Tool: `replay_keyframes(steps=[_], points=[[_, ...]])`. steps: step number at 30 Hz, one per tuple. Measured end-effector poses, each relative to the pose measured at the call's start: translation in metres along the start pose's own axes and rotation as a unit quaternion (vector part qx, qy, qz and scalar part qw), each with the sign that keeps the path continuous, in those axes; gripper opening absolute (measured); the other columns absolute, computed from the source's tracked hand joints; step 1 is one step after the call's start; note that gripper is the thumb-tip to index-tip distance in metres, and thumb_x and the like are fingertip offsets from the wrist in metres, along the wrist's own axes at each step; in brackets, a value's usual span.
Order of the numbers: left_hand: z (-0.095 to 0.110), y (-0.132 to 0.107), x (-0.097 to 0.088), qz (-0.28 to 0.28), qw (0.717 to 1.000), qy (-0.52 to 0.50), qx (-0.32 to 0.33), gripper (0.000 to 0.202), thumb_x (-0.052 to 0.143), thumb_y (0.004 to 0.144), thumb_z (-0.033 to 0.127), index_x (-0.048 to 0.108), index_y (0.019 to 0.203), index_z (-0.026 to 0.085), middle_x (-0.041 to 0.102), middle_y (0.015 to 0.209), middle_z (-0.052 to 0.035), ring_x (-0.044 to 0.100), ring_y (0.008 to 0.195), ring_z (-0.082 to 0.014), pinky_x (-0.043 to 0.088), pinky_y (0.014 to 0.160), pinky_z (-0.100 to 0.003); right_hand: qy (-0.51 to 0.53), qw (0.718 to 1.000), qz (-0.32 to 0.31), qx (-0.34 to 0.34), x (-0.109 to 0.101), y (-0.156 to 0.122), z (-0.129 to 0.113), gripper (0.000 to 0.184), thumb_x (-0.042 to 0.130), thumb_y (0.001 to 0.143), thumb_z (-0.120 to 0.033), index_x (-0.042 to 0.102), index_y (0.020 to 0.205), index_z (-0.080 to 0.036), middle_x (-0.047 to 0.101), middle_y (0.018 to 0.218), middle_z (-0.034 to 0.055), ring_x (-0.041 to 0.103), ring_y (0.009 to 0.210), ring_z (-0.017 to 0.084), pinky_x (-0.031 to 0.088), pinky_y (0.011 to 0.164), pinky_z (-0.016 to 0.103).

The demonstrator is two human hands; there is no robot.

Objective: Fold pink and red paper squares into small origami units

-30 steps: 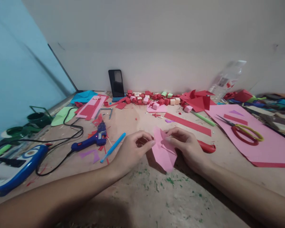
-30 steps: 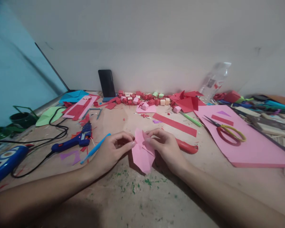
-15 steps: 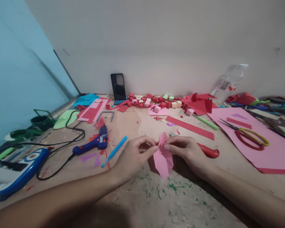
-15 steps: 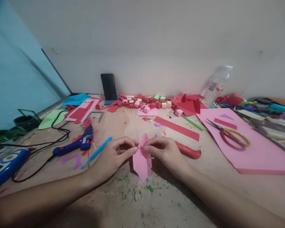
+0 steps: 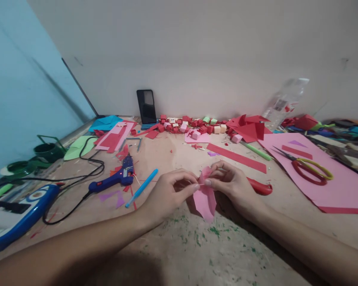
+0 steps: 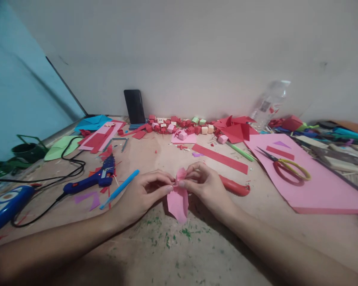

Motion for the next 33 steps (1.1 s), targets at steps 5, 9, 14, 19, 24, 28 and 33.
replay_keyframes(steps=[5,9,14,19,24,28,33], points=[[0.004,0.0,-0.001,0.003,1.0,0.016,0.019,0.011,0.069,0.089,0.013,0.073,0.08,0.018,0.076,0.09,-0.0036,0.07,0.088,-0.0181,0.055,0.085,-0.033,-0.042,0.999,0.0,0.018,-0.003,0.0,0.002,0.033,0.094,0.068,-0.039,0.07,0.078,-0.019,0.076,0.079,0.0027,0.068,0.072,0.018,0.05,0.068,0.03],[0.002,-0.001,0.0,0.004,1.0,-0.001,0.018,0.012,0.07,0.088,0.013,0.073,0.078,0.017,0.075,0.091,-0.0034,0.069,0.088,-0.0168,0.054,0.082,-0.029,-0.051,0.998,0.003,0.025,-0.003,0.0,0.002,0.032,0.096,0.064,-0.041,0.074,0.074,-0.019,0.077,0.079,0.0035,0.067,0.072,0.018,0.05,0.069,0.03],[-0.005,0.002,0.001,-0.002,0.999,-0.043,-0.031,0.01,0.07,0.086,0.014,0.073,0.076,0.016,0.074,0.088,-0.0036,0.067,0.085,-0.016,0.053,0.079,-0.027,-0.089,0.996,0.001,0.002,0.001,-0.001,-0.005,0.03,0.096,0.061,-0.037,0.075,0.072,-0.02,0.076,0.084,0.0033,0.067,0.078,0.02,0.051,0.071,0.031],[-0.014,0.004,0.004,-0.004,0.99,-0.102,-0.093,0.01,0.076,0.082,0.022,0.069,0.081,0.016,0.072,0.085,-0.0021,0.067,0.081,-0.0151,0.053,0.076,-0.026,-0.118,0.993,0.006,0.008,0.003,0.0,-0.004,0.032,0.096,0.06,-0.037,0.071,0.068,-0.019,0.07,0.074,0.0006,0.062,0.069,0.017,0.045,0.064,0.029],[-0.017,0.004,0.006,-0.004,0.984,-0.132,-0.123,0.025,0.081,0.076,0.022,0.066,0.095,0.017,0.07,0.082,0.001,0.066,0.078,-0.0138,0.053,0.076,-0.025,-0.109,0.994,0.015,0.008,0.003,0.001,-0.003,0.037,0.096,0.06,-0.041,0.067,0.063,-0.018,0.067,0.067,-0.0008,0.058,0.065,0.015,0.043,0.062,0.028],[-0.014,0.004,0.002,0.004,0.99,-0.099,-0.099,0.009,0.074,0.082,0.023,0.071,0.083,0.015,0.072,0.085,-0.0022,0.067,0.081,-0.0151,0.054,0.081,-0.028,-0.054,0.998,-0.016,0.043,0.004,0.0,-0.001,0.033,0.092,0.068,-0.044,0.074,0.077,-0.018,0.07,0.071,-0.0003,0.061,0.065,0.014,0.045,0.064,0.027],[-0.012,0.003,-0.003,0.033,0.992,-0.094,-0.083,0.013,0.074,0.084,0.028,0.072,0.084,0.015,0.072,0.083,-0.0019,0.067,0.079,-0.0156,0.055,0.077,-0.027,-0.026,0.995,-0.07,0.066,0.008,-0.004,-0.002,0.033,0.092,0.072,-0.043,0.078,0.089,-0.019,0.076,0.085,0.0029,0.067,0.073,0.016,0.053,0.069,0.029]])
Point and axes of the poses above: each hand's wrist, its own y-axis towards the middle knuckle, its own x-axis out of the palm, z = x × y, the point moved 6 cm from there along y, towards the middle knuckle
